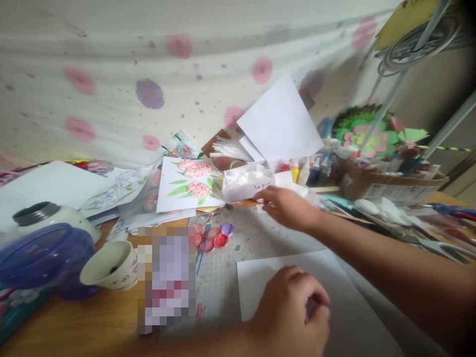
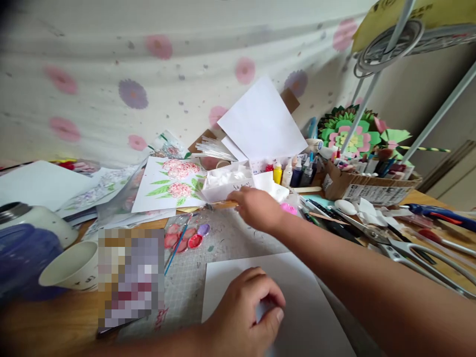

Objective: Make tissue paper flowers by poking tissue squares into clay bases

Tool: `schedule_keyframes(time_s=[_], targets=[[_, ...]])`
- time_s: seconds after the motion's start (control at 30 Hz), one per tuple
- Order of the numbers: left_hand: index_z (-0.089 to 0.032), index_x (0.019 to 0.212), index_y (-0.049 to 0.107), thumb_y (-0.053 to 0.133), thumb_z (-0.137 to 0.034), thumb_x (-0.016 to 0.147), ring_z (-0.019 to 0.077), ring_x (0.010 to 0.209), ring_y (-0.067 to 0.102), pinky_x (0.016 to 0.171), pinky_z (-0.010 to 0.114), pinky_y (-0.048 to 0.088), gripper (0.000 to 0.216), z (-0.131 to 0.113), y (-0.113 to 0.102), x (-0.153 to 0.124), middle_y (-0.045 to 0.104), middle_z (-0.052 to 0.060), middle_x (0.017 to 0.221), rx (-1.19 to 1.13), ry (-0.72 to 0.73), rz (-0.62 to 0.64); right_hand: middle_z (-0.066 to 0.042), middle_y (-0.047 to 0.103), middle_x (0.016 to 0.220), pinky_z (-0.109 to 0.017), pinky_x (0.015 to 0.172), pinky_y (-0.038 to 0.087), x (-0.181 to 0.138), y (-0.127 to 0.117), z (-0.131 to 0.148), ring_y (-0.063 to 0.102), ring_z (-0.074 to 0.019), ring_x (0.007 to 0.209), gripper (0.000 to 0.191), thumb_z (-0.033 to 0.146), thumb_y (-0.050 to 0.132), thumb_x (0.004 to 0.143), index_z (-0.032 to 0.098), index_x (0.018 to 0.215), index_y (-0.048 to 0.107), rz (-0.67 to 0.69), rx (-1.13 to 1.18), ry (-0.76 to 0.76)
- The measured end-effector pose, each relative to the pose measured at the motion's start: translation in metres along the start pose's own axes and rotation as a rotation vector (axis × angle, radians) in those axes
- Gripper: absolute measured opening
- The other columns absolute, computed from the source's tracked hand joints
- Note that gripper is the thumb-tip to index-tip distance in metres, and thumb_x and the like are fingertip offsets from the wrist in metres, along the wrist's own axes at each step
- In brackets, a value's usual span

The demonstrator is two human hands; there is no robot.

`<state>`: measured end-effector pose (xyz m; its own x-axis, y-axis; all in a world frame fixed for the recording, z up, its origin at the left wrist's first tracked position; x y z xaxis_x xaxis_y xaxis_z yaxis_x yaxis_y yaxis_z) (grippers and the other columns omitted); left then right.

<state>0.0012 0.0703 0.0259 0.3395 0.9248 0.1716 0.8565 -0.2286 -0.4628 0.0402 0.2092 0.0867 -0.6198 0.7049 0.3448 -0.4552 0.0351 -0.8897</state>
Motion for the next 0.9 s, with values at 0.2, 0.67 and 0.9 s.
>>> schedule_keyframes(time_s=[0.2,0.67,0.9], targets=[[-0.018,0.069,0.057,0.053,-0.005,0.062,0.0159,0.074,0.051,0.068,0.027,0.039,0.016,0.004,-0.001,0.0,0.053,0.001,0.074,-0.09,-0.055,-0.038,-0.006,0.06,0.103,-0.038,0.079,0.047,0.048,0.058,0.034,0.058,-0.019,0.092,0.021,0.027,0.054,0.088,0.015,0.104,0.059,0.132,-0.026,-0.076],[-0.016,0.118,0.044,0.039,-0.046,0.092,0.0197,0.087,0.061,0.088,0.041,0.042,0.04,0.02,-0.009,0.004,0.061,0.009,0.102,-0.694,-0.224,-0.185,0.001,0.052,0.064,-0.021,0.05,0.035,-0.112,-0.039,-0.013,0.044,-0.0094,0.054,0.016,0.029,0.054,0.081,0.014,0.079,0.06,0.067,0.682,0.395],[-0.018,0.088,0.056,0.055,-0.034,0.087,0.0127,0.075,0.056,0.077,0.031,0.043,0.016,0.018,-0.008,0.009,0.059,-0.001,0.079,-0.689,-0.235,-0.165,0.0,0.052,0.076,-0.023,0.056,0.037,-0.122,-0.054,-0.011,0.042,-0.0104,0.06,0.016,0.018,0.065,0.072,0.016,0.082,0.053,-0.143,0.503,0.224]])
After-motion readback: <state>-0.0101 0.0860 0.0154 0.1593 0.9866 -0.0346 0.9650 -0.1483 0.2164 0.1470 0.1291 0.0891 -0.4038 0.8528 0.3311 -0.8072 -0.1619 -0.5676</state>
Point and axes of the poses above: each hand's wrist, its own x-axis towards the middle knuckle, its own y-axis out of the palm, z = x × y, the point moved 5 cm from there along x, towards the middle knuckle
